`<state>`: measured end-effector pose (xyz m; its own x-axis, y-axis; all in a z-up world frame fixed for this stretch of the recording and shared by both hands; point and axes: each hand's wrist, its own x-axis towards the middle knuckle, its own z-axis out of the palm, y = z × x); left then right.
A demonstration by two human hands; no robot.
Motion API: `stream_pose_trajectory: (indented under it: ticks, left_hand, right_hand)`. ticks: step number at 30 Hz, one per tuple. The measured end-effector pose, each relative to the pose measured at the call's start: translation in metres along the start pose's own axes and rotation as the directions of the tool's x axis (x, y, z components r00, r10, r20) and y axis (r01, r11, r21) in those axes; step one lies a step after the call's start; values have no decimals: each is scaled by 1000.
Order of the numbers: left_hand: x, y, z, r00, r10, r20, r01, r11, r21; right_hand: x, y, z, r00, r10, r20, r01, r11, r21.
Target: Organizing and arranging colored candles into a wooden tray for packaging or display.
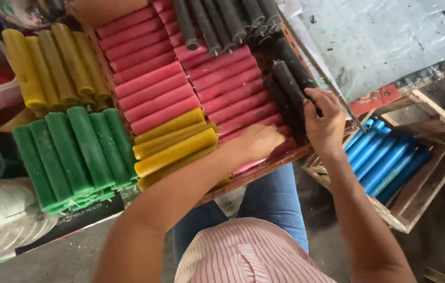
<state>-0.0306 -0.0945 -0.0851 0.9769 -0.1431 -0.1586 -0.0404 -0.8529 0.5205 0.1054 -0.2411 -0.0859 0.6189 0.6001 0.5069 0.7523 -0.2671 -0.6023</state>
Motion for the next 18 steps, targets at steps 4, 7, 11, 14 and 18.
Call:
stream_pose_trajectory:
  ticks: [4,7,11,14,18]
  left_hand:
    - [24,-4,43,990,112,-82,-80,942,326]
    - [30,-9,55,976,173,-135,-118,931,345]
    - [64,-43,121,957,212,-196,-149,944,296]
    - [64,-46,113,942,269,-200,-177,906,385]
    - [47,-13,37,976,205,-73,-177,944,279]
  right_hand:
    - [-2,-7,2,989,28,-143,-21,998,52]
    - [0,-13,4,985,49,-167,-38,997,67]
    - [0,-20,4,988,39,-148,-28,997,73]
    - [1,-27,1,980,105,-166,-79,985,156]
    - [-2,-15,6,971,158,-178,-125,975,182]
